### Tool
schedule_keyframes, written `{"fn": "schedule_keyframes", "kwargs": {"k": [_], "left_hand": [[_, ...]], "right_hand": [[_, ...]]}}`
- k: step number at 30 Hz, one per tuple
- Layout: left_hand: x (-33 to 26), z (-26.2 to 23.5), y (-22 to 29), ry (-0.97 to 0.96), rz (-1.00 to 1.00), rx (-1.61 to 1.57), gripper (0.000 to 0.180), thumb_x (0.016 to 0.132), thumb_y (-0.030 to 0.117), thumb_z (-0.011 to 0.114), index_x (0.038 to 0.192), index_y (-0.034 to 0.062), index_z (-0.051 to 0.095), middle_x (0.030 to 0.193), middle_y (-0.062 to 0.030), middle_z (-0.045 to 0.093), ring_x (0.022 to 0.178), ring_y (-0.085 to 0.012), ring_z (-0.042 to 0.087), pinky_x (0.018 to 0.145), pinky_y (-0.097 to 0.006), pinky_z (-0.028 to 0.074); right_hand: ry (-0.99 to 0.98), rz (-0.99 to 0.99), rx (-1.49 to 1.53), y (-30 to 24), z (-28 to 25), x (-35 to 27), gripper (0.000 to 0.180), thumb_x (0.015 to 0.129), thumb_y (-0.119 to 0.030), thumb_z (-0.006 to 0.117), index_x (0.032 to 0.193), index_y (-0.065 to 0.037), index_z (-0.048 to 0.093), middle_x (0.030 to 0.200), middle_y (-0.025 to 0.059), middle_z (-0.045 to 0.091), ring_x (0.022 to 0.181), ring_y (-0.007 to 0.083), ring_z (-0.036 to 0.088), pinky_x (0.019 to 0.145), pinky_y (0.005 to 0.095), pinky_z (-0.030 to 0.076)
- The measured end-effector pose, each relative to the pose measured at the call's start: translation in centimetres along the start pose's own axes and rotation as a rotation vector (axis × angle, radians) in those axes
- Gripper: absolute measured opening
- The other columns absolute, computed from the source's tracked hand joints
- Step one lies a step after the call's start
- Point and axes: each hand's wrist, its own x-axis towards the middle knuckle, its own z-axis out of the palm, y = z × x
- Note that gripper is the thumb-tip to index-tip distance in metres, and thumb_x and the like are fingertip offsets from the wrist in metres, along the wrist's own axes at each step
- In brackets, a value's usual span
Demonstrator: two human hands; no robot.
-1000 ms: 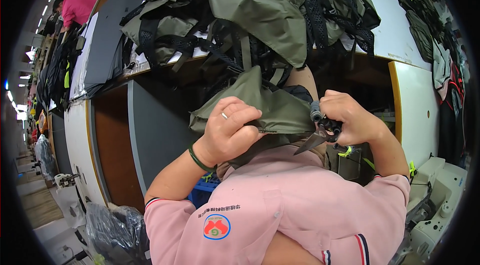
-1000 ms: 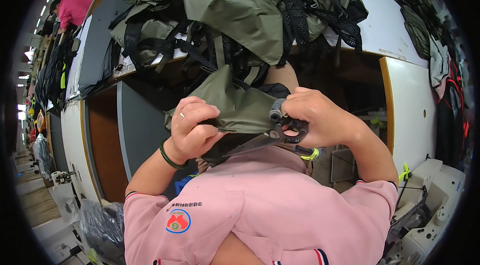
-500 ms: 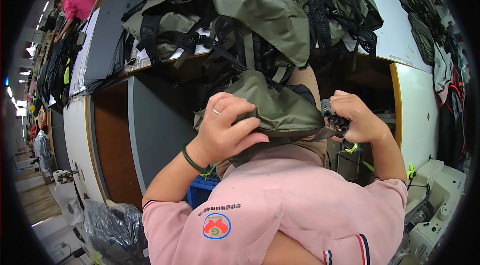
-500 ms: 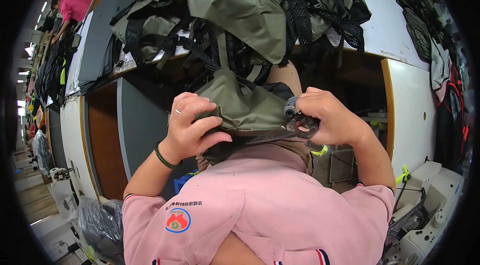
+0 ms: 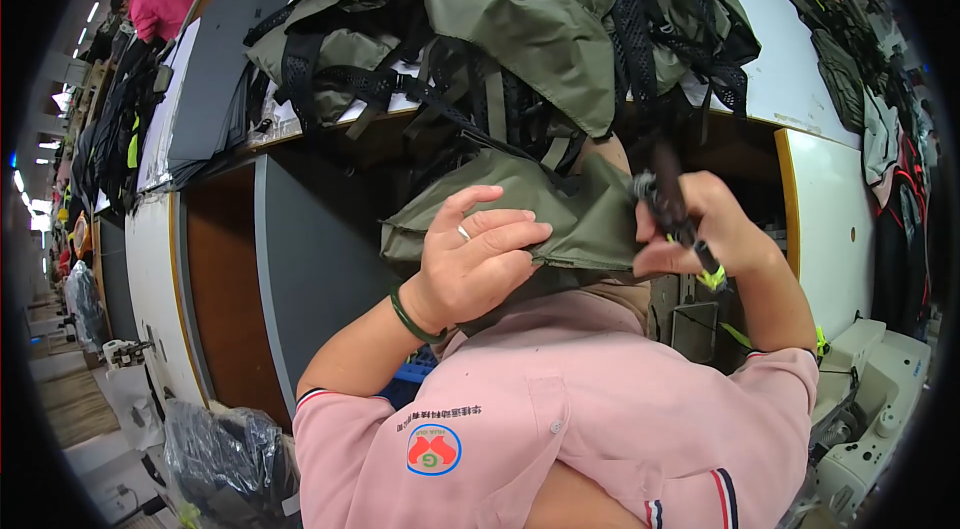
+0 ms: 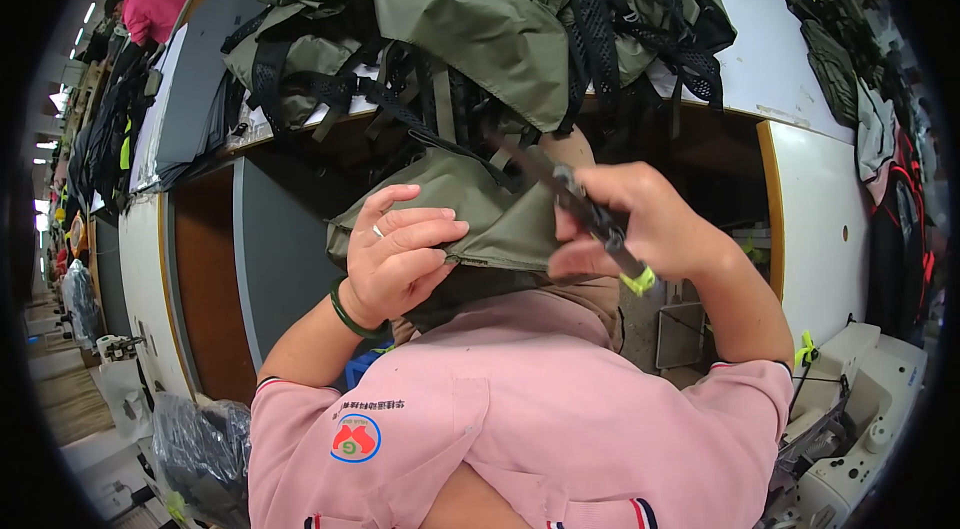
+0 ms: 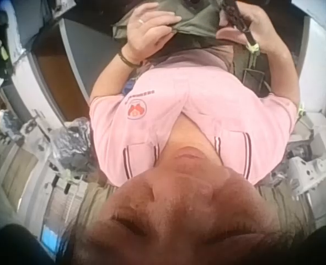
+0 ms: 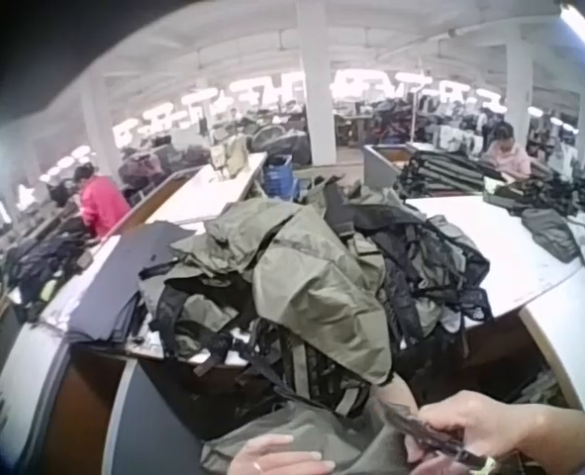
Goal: Trim excess material and threads from green fabric vest components using scissors.
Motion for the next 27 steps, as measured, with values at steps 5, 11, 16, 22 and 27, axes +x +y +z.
{"fn": "schedule_keyframes", "kwargs": {"k": [5, 11, 16, 22, 27], "left_hand": [[0.9, 0.4, 0.2, -0.029, 0.004, -0.078, 0.025, 0.075, 0.002, 0.074, 0.083, 0.0112, 0.052, 0.103, -0.0087, 0.072, 0.089, -0.0247, 0.071, 0.1, -0.052, 0.043], [1.9, 0.9, 0.5, 0.073, -0.018, -0.071, 0.024, 0.074, 0.008, 0.077, 0.076, 0.0102, 0.053, 0.082, -0.0017, 0.068, 0.074, -0.018, 0.067, 0.102, -0.046, 0.045], [1.5, 0.4, 0.3, -0.061, -0.104, -0.06, 0.023, 0.074, 0.012, 0.083, 0.073, 0.0118, 0.059, 0.084, -0.0022, 0.072, 0.08, -0.0196, 0.069, 0.102, -0.053, 0.045], [1.7, 0.7, 0.2, -0.081, -0.096, -0.079, 0.026, 0.073, 0.01, 0.08, 0.076, 0.0106, 0.054, 0.077, 0.0003, 0.066, 0.067, -0.0183, 0.063, 0.103, -0.049, 0.046], [1.1, 1.1, -0.3, 0.001, -0.109, -0.131, 0.036, 0.069, 0.003, 0.083, 0.077, 0.0127, 0.049, 0.086, -0.0024, 0.073, 0.065, -0.0172, 0.065, 0.106, -0.051, 0.042]], "right_hand": [[0.052, -0.089, 0.082, -3.0, 1.1, 2.4, 0.033, 0.074, -0.015, 0.086, 0.09, -0.002, 0.06, 0.077, 0.0033, 0.059, 0.068, 0.0121, 0.057, 0.065, 0.0264, 0.048], [-0.071, -0.194, -0.126, -3.2, 2.5, 4.7, 0.032, 0.076, -0.012, 0.082, 0.089, 0.0, 0.056, 0.078, 0.0099, 0.06, 0.069, 0.0236, 0.058, 0.064, 0.0336, 0.046], [-0.134, -0.143, -0.196, -3.7, 2.7, 5.1, 0.031, 0.079, -0.012, 0.078, 0.087, 0.0, 0.051, 0.079, 0.0133, 0.059, 0.072, 0.0307, 0.057, 0.064, 0.0385, 0.045], [-0.033, -0.293, -0.292, -1.4, 3.3, 4.4, 0.027, 0.074, -0.008, 0.078, 0.093, -0.002, 0.059, 0.077, 0.01, 0.059, 0.069, 0.0222, 0.057, 0.064, 0.0308, 0.047], [0.055, -0.13, 0.088, -0.7, 1.6, 2.0, 0.025, 0.074, -0.004, 0.079, 0.091, -0.004, 0.06, 0.08, -0.0007, 0.059, 0.07, 0.006, 0.053, 0.061, 0.0229, 0.043]]}}
